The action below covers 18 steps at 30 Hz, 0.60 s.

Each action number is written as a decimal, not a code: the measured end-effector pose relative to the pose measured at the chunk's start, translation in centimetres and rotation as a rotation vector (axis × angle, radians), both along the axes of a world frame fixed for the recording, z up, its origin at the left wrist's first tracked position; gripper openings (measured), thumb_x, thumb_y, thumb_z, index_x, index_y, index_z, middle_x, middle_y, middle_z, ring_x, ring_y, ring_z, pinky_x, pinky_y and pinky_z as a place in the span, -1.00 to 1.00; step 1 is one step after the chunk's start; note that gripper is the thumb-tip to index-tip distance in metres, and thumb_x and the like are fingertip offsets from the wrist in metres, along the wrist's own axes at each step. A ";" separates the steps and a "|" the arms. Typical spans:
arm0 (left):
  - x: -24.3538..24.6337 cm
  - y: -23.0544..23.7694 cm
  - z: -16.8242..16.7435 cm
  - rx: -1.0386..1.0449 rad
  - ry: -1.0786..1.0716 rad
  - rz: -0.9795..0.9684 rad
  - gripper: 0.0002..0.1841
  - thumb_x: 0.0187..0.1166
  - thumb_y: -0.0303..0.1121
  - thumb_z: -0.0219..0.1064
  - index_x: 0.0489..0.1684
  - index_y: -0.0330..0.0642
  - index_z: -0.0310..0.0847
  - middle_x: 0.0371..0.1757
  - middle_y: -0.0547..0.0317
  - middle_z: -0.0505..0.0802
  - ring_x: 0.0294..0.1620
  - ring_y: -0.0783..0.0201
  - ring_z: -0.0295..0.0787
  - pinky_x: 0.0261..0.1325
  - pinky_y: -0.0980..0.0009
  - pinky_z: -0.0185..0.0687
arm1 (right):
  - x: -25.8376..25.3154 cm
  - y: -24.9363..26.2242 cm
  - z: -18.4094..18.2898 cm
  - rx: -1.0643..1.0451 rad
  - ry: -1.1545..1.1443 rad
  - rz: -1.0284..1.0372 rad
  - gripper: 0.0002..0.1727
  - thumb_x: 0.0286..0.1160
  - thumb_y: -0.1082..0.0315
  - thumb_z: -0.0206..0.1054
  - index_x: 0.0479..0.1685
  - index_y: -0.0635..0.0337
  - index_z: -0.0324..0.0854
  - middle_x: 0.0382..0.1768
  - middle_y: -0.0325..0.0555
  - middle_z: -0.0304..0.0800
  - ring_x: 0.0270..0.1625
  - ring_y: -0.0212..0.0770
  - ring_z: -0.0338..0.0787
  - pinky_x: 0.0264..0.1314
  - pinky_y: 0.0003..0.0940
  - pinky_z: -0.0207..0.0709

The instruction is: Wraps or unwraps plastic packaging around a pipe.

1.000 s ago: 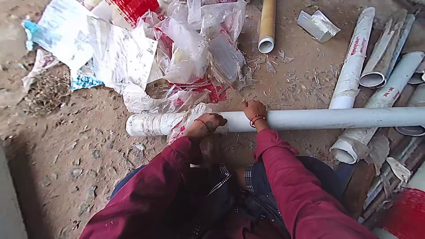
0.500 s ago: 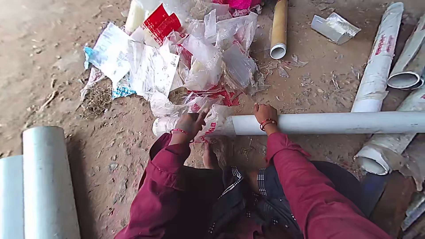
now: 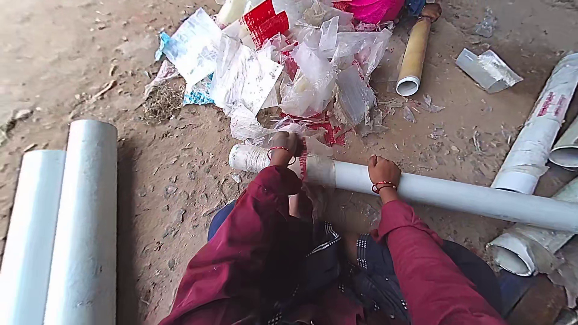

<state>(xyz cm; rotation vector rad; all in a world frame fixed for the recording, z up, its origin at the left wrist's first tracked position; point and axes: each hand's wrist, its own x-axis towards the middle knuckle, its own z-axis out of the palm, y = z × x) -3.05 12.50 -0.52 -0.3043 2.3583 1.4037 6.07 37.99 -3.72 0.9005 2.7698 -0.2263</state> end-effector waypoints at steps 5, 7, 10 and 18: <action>-2.1 -6.3 0.6 0.651 -0.014 0.075 -0.52 0.90 -0.22 -0.08 0.67 -0.31 0.20 0.59 -0.15 0.52 0.51 0.13 0.56 0.52 0.18 0.48 | 1.7 -0.3 -0.6 0.015 0.071 0.020 -0.43 0.89 0.13 -0.12 -0.02 0.36 0.77 0.11 0.26 0.87 0.36 0.18 0.78 0.44 0.16 0.41; -2.4 -6.1 2.2 0.593 0.054 -0.007 -0.60 0.88 -0.31 -0.18 0.55 -0.31 0.23 0.46 -0.10 0.60 0.47 0.19 0.59 0.51 0.27 0.47 | 2.1 -0.3 -1.0 0.022 0.109 0.035 -0.45 0.87 0.15 -0.10 -0.05 0.37 0.78 0.08 0.25 0.88 0.33 0.19 0.79 0.43 0.18 0.41; -0.4 -4.4 3.4 -0.288 0.370 -0.060 -0.56 0.71 -0.29 0.35 0.36 -0.51 0.52 0.37 -0.43 0.69 0.39 -0.25 0.70 0.44 -0.15 0.53 | 2.2 -0.2 -1.6 0.028 0.136 0.037 -0.46 0.86 0.14 -0.06 -0.11 0.34 0.78 0.01 0.23 0.89 0.27 0.21 0.80 0.35 0.19 0.43; 8.2 3.2 4.5 -0.362 0.302 -0.498 -0.40 0.82 0.07 0.12 -0.07 -0.44 0.72 0.00 -0.36 0.81 0.09 -0.26 0.80 0.19 -0.21 0.63 | -0.1 0.5 -0.8 -0.022 0.028 -0.014 -0.42 0.90 0.06 -0.09 -0.10 0.33 0.76 -0.03 0.30 0.87 0.21 0.28 0.82 0.19 0.25 0.53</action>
